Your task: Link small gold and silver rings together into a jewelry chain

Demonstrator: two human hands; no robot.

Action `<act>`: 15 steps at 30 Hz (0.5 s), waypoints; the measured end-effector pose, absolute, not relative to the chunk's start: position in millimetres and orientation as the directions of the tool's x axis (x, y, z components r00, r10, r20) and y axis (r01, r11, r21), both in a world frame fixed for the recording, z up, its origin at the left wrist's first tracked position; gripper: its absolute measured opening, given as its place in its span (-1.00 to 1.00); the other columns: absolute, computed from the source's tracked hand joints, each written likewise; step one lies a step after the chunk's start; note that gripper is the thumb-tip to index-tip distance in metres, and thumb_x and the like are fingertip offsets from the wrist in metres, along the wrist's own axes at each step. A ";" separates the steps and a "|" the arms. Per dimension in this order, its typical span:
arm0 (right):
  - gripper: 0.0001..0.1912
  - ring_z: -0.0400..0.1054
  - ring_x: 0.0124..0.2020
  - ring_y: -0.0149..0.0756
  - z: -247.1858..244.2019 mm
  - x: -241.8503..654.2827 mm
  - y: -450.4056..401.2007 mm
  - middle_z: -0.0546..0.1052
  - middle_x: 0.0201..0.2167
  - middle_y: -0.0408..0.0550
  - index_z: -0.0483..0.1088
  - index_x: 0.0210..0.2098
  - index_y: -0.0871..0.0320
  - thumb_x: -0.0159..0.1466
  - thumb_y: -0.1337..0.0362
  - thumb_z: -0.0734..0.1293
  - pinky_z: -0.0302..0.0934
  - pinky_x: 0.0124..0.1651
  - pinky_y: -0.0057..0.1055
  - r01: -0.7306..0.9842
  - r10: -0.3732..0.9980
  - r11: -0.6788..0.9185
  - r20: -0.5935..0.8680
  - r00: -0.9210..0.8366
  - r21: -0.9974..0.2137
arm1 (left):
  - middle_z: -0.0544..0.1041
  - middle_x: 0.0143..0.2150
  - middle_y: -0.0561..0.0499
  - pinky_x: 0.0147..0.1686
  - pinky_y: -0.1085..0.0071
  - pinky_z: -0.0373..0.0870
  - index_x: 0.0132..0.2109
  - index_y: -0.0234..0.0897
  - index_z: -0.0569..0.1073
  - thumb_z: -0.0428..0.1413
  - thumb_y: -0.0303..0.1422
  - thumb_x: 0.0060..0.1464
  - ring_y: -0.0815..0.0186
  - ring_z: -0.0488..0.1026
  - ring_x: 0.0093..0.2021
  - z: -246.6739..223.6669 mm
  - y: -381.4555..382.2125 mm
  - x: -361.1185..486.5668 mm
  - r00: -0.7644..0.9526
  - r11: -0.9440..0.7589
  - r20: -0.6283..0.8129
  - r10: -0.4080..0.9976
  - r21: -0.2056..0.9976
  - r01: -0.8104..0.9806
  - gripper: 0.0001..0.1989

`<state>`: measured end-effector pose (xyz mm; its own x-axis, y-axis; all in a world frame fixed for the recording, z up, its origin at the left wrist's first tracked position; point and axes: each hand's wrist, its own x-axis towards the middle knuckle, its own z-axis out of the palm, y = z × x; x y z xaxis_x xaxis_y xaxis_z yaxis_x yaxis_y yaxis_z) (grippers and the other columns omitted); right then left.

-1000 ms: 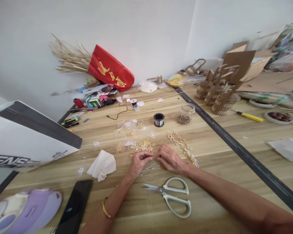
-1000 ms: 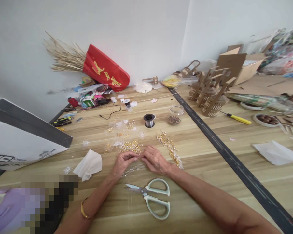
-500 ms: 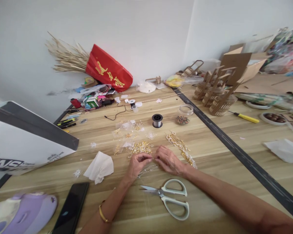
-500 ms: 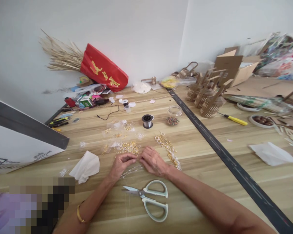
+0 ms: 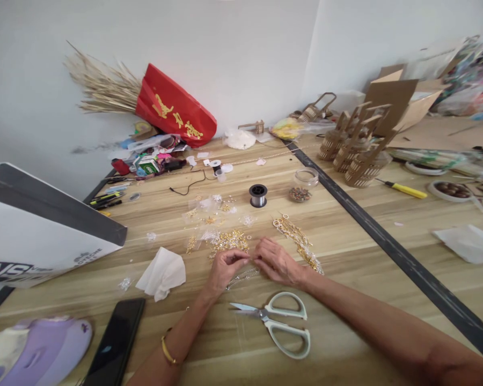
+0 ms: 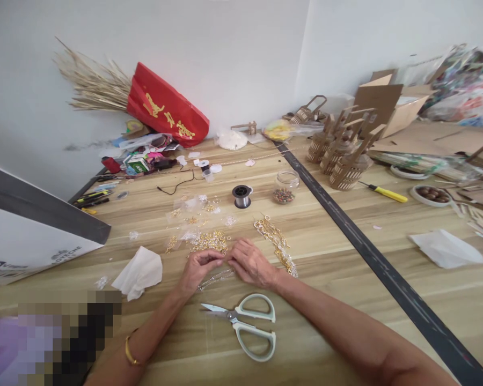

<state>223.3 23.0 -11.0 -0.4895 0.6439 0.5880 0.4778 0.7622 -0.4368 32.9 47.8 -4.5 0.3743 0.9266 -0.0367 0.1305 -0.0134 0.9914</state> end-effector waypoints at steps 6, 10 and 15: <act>-0.89 0.19 -0.33 -0.28 -9.5 223.0 23.2 0.39 -0.40 -0.02 0.28 -0.26 0.17 0.32 0.40 0.14 0.17 -0.19 -0.29 0.468 0.640 0.766 0.590 -0.492 -0.441 | 0.61 -0.38 -0.04 -0.26 0.39 0.41 -0.38 -0.33 0.58 0.27 -0.35 -0.16 0.27 0.50 -0.34 -3.7 47.7 32.1 0.380 0.002 -0.047 0.924 0.993 0.117 -0.85; -0.89 0.20 -0.33 -0.28 -8.5 222.5 23.0 0.39 -0.41 -0.02 0.29 -0.26 0.18 0.32 0.39 0.14 0.17 -0.20 -0.29 0.460 0.639 0.768 0.591 -0.493 -0.446 | 0.60 -0.39 -0.04 -0.28 0.40 0.40 -0.38 -0.33 0.58 0.27 -0.35 -0.17 0.28 0.50 -0.37 -3.7 47.6 31.5 0.370 0.014 -0.054 0.928 0.994 0.109 -0.85; -0.88 0.20 -0.32 -0.27 -8.4 222.7 22.7 0.39 -0.40 -0.02 0.27 -0.28 0.17 0.33 0.38 0.12 0.17 -0.19 -0.28 0.458 0.645 0.764 0.581 -0.497 -0.455 | 0.60 -0.40 -0.03 -0.29 0.42 0.39 -0.38 -0.34 0.57 0.28 -0.36 -0.18 0.30 0.49 -0.37 -3.0 47.0 31.3 0.368 0.029 -0.062 0.928 0.995 0.094 -0.85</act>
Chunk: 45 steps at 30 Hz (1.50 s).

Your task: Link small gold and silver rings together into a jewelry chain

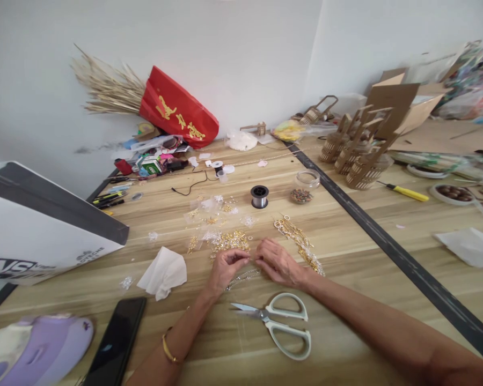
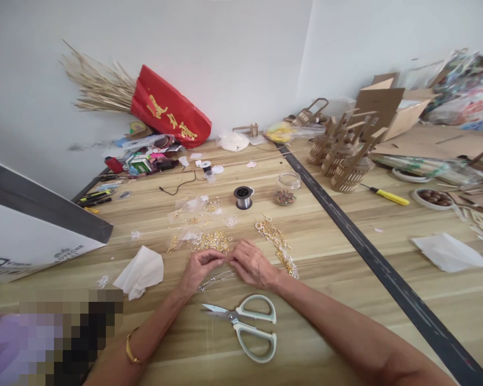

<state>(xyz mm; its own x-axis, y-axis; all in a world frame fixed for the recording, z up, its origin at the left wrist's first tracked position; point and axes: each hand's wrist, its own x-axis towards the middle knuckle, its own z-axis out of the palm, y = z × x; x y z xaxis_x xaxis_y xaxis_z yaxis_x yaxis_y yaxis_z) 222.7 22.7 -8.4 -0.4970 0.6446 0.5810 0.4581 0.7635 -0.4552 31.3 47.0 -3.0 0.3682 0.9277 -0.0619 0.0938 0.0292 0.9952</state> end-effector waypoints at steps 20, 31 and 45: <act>-0.89 0.19 -0.33 -0.27 -9.2 222.7 23.3 0.38 -0.41 -0.02 0.28 -0.26 0.18 0.33 0.38 0.14 0.16 -0.20 -0.28 0.453 0.626 0.778 0.607 -0.490 -0.436 | 0.59 -0.41 -0.03 -0.30 0.45 0.36 -0.41 -0.34 0.57 0.27 -0.40 -0.18 0.32 0.47 -0.37 -1.6 47.1 33.0 0.384 0.021 -0.048 0.922 0.997 0.072 -0.89; -0.89 0.20 -0.33 -0.27 -10.5 222.8 23.8 0.38 -0.41 -0.02 0.28 -0.27 0.17 0.32 0.39 0.14 0.16 -0.20 -0.28 0.464 0.634 0.771 0.593 -0.497 -0.436 | 0.60 -0.42 -0.03 -0.31 0.45 0.37 -0.41 -0.33 0.58 0.28 -0.41 -0.20 0.31 0.48 -0.38 -4.9 47.2 33.8 0.377 0.038 -0.060 0.924 0.997 0.065 -0.89; -0.92 0.20 -0.32 -0.27 -14.5 224.2 24.1 0.37 -0.38 -0.04 0.22 -0.28 0.15 0.33 0.37 0.12 0.15 -0.19 -0.28 0.416 0.627 0.779 0.592 -0.506 -0.470 | 0.61 -0.39 -0.03 -0.27 0.40 0.41 -0.40 -0.32 0.57 0.29 -0.36 -0.22 0.28 0.50 -0.36 -2.7 48.7 31.1 0.352 0.074 -0.106 0.930 0.992 0.101 -0.84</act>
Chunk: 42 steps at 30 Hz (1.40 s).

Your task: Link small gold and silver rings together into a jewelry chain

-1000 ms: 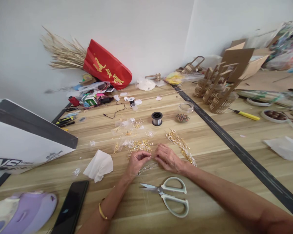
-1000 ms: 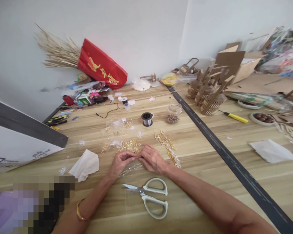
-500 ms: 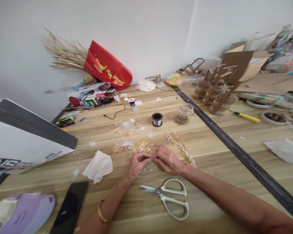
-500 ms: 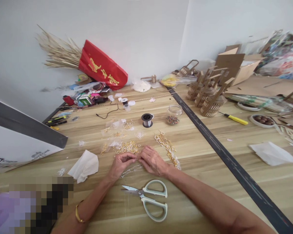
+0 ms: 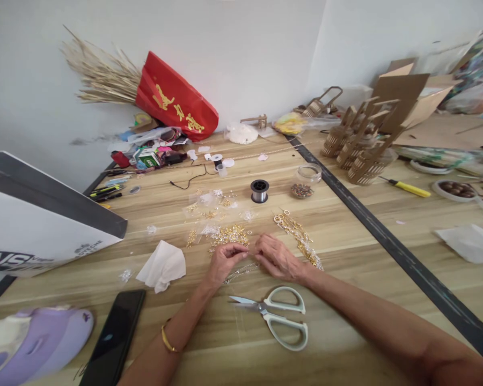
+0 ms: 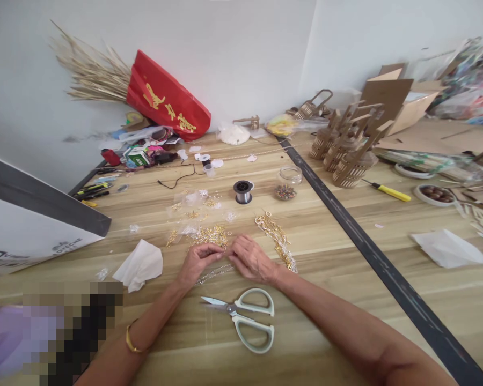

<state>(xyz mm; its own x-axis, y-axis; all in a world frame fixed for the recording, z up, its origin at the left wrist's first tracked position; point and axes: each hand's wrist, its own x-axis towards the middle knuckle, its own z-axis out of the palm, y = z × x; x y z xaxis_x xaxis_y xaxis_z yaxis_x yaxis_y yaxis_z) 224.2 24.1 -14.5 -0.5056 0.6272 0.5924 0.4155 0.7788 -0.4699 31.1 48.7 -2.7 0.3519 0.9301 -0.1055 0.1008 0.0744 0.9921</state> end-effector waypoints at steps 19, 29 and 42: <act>-0.92 0.20 -0.31 -0.29 -12.4 224.1 22.7 0.37 -0.37 -0.04 0.18 -0.31 0.14 0.32 0.39 0.11 0.16 -0.18 -0.29 0.343 0.627 0.775 0.580 -0.521 -0.530 | 0.60 -0.41 -0.03 -0.28 0.42 0.40 -0.39 -0.35 0.57 0.30 -0.35 -0.21 0.31 0.49 -0.38 0.3 47.3 32.9 0.426 0.125 -0.144 0.893 0.990 0.071 -0.83; -0.89 0.21 -0.31 -0.29 -13.0 224.9 23.0 0.37 -0.37 -0.03 0.20 -0.32 0.15 0.33 0.38 0.11 0.17 -0.17 -0.27 0.346 0.628 0.773 0.563 -0.537 -0.532 | 0.59 -0.42 -0.04 -0.30 0.43 0.39 -0.40 -0.35 0.57 0.30 -0.32 -0.21 0.30 0.48 -0.38 2.1 46.7 32.7 0.442 0.111 -0.132 0.887 0.991 0.074 -0.81; -0.92 0.22 -0.31 -0.29 -14.0 224.7 23.9 0.38 -0.36 -0.03 0.20 -0.30 0.15 0.33 0.37 0.12 0.17 -0.18 -0.28 0.358 0.626 0.776 0.565 -0.538 -0.519 | 0.59 -0.42 -0.04 -0.33 0.43 0.39 -0.39 -0.36 0.57 0.30 -0.28 -0.21 0.30 0.48 -0.40 1.2 45.9 32.8 0.443 0.100 -0.127 0.888 0.992 0.082 -0.78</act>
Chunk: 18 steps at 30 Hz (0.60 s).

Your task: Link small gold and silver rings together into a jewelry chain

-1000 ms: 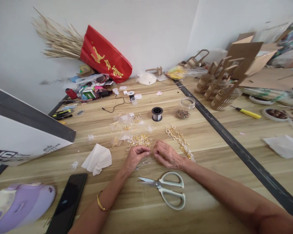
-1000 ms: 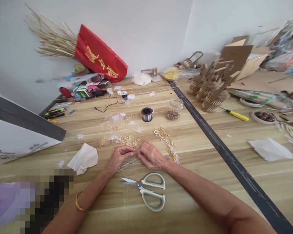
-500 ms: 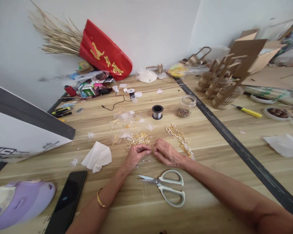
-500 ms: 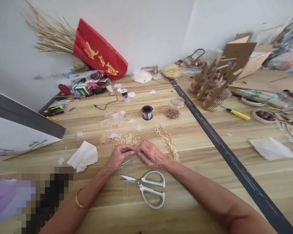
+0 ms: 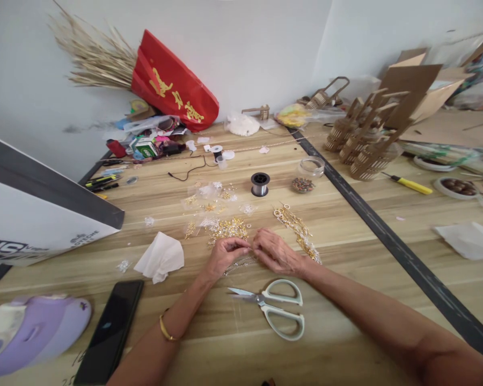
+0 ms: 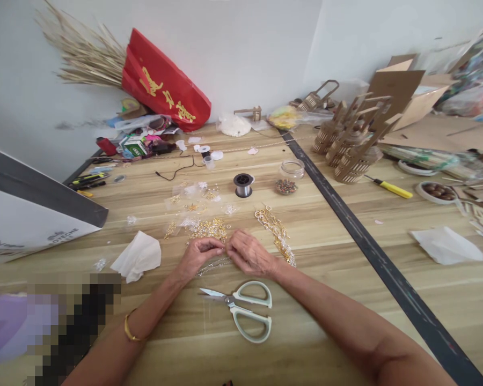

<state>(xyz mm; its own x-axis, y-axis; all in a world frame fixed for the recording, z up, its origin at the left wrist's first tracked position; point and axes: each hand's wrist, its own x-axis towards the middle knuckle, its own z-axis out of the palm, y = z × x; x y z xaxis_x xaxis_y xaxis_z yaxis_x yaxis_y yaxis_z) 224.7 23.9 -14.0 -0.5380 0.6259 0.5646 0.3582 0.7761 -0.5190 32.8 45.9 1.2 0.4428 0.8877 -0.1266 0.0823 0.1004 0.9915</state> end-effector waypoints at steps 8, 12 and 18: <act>-0.92 0.24 -0.31 -0.28 -14.5 224.0 23.3 0.39 -0.36 -0.03 0.23 -0.27 0.15 0.33 0.36 0.13 0.18 -0.18 -0.29 0.359 0.631 0.772 0.569 -0.527 -0.524 | 0.59 -0.42 -0.03 -0.33 0.43 0.38 -0.40 -0.35 0.57 0.30 -0.27 -0.22 0.30 0.47 -0.40 -0.2 46.1 33.7 0.448 0.093 -0.121 0.886 0.992 0.085 -0.77; -0.93 0.25 -0.29 -0.28 -14.5 223.8 23.6 0.40 -0.35 -0.02 0.24 -0.24 0.15 0.33 0.35 0.14 0.19 -0.18 -0.28 0.361 0.623 0.780 0.587 -0.517 -0.511 | 0.59 -0.42 -0.04 -0.33 0.44 0.38 -0.40 -0.35 0.57 0.30 -0.27 -0.22 0.30 0.47 -0.39 -0.7 46.3 32.9 0.447 0.090 -0.120 0.887 0.992 0.089 -0.77; -0.92 0.24 -0.32 -0.27 -19.7 224.7 24.8 0.41 -0.37 -0.02 0.27 -0.22 0.15 0.32 0.37 0.16 0.18 -0.24 -0.29 0.403 0.633 0.774 0.614 -0.471 -0.489 | 0.59 -0.44 0.01 -0.33 0.46 0.38 -0.40 -0.33 0.57 0.31 -0.34 -0.24 0.35 0.46 -0.42 -1.7 46.8 31.8 0.406 0.155 -0.156 0.901 0.987 0.036 -0.82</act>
<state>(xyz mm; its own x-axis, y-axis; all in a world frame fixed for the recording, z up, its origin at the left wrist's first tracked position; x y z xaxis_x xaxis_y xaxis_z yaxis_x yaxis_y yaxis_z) 224.7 24.8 -19.7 -0.4706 0.6334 0.6143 0.4032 0.7736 -0.4888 31.8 46.8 -1.7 0.4056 0.9006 -0.1560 0.0365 0.1546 0.9873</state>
